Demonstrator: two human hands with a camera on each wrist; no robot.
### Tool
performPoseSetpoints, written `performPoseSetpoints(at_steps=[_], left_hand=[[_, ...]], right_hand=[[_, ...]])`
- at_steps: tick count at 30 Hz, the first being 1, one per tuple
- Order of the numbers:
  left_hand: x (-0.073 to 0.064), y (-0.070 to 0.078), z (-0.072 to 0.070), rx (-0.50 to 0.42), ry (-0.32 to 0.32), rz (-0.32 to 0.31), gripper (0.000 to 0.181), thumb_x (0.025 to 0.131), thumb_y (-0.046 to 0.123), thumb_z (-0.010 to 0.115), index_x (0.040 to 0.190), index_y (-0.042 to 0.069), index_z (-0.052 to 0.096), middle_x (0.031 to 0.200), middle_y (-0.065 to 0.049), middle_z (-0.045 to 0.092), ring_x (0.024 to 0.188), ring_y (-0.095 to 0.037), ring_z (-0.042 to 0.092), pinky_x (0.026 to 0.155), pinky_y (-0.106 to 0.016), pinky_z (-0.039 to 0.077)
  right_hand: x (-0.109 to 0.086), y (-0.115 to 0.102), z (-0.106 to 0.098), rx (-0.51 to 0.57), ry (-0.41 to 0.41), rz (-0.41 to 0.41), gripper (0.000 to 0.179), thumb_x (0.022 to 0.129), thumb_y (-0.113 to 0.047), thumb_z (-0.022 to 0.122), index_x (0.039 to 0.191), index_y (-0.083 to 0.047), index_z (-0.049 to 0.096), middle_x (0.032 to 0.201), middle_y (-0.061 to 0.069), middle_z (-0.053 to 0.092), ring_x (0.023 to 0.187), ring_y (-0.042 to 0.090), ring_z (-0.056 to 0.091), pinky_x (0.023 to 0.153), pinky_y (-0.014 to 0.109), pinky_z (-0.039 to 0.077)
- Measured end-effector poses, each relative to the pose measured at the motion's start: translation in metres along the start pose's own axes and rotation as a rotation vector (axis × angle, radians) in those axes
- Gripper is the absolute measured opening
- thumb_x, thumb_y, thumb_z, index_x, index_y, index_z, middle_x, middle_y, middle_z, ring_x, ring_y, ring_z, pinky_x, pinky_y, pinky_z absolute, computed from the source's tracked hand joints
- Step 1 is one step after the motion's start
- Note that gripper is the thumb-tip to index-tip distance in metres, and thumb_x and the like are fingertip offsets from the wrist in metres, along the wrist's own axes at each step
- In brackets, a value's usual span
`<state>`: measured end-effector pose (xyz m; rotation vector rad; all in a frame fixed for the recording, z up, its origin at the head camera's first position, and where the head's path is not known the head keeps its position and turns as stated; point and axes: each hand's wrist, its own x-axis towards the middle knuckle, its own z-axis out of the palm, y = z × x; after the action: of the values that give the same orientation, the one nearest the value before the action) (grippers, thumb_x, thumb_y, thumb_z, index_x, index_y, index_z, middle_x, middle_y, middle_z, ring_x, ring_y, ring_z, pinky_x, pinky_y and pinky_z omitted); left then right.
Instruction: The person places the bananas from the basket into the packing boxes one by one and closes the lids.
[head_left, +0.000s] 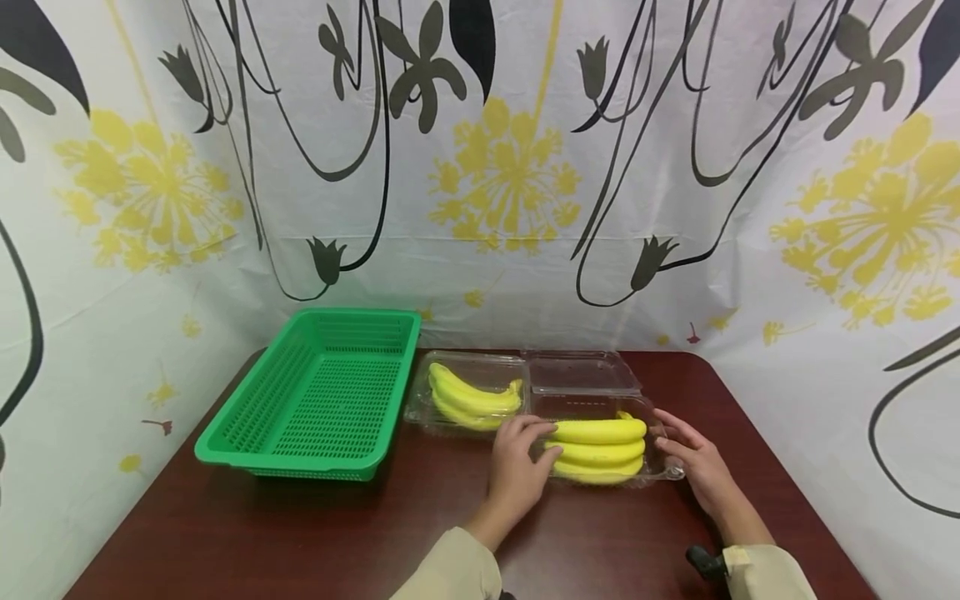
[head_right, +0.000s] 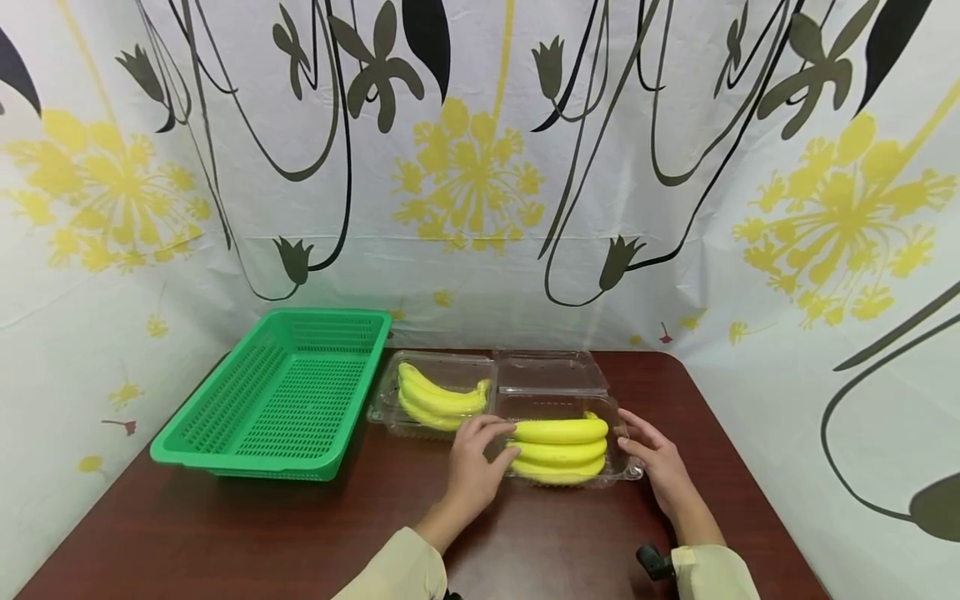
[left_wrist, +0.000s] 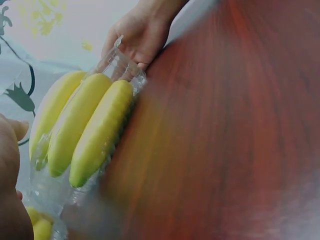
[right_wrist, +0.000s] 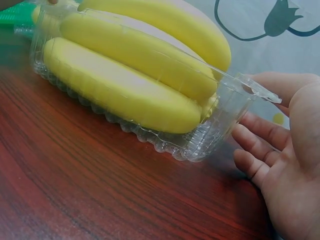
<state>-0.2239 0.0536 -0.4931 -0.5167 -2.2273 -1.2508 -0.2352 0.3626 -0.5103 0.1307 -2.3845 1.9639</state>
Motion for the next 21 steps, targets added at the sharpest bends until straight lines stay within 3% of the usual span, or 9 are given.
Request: performPoseSetpoints(at_steps=[6, 9, 12, 17, 21], left_hand=[[-0.012, -0.001, -0.002, -0.334, 0.101, -0.301, 0.029, 0.083, 0.01, 0.078, 0.111, 0.009, 0.069, 0.112, -0.001, 0.057, 0.097, -0.02, 0.058, 0.077, -0.031, 0.053], [-0.015, -0.004, 0.0, -0.429, 0.14, -0.387, 0.032, 0.082, 0.009, 0.078, 0.111, 0.007, 0.067, 0.109, -0.006, 0.057, 0.093, -0.025, 0.059, 0.071, -0.028, 0.054], [-0.018, -0.007, 0.004, -0.484, 0.144, -0.451, 0.037, 0.079, 0.009, 0.08, 0.112, 0.006, 0.064, 0.108, -0.009, 0.057, 0.093, -0.027, 0.059, 0.07, -0.027, 0.053], [-0.02, -0.012, 0.009, -0.575, 0.087, -0.503, 0.048, 0.075, 0.007, 0.082, 0.118, 0.004, 0.06, 0.114, -0.01, 0.06, 0.098, -0.029, 0.059, 0.071, -0.027, 0.052], [-0.023, -0.012, 0.008, -0.608, 0.027, -0.521, 0.05, 0.076, 0.007, 0.081, 0.122, 0.006, 0.06, 0.118, -0.008, 0.061, 0.102, -0.027, 0.06, 0.073, -0.027, 0.053]], right_hand=[[-0.001, -0.001, -0.002, 0.047, 0.002, 0.013, 0.059, 0.101, -0.021, 0.056, 0.152, -0.006, 0.03, 0.113, -0.011, 0.059, 0.1, 0.005, 0.057, 0.075, 0.022, 0.05], [0.005, -0.001, -0.005, 0.107, -0.019, 0.031, 0.058, 0.102, -0.025, 0.051, 0.153, -0.008, 0.028, 0.114, -0.01, 0.059, 0.101, 0.006, 0.058, 0.076, 0.023, 0.051], [0.012, -0.002, -0.01, 0.154, -0.052, 0.066, 0.057, 0.104, -0.029, 0.046, 0.154, -0.01, 0.025, 0.116, -0.008, 0.059, 0.103, 0.007, 0.058, 0.078, 0.025, 0.052], [0.028, -0.008, -0.017, 0.159, -0.097, 0.132, 0.063, 0.104, -0.038, 0.042, 0.156, -0.013, 0.017, 0.122, -0.008, 0.053, 0.107, 0.006, 0.056, 0.083, 0.028, 0.052], [0.041, -0.014, -0.018, 0.11, -0.099, 0.153, 0.07, 0.103, -0.045, 0.041, 0.157, -0.012, 0.011, 0.14, 0.012, 0.041, 0.109, 0.004, 0.053, 0.085, 0.027, 0.05]])
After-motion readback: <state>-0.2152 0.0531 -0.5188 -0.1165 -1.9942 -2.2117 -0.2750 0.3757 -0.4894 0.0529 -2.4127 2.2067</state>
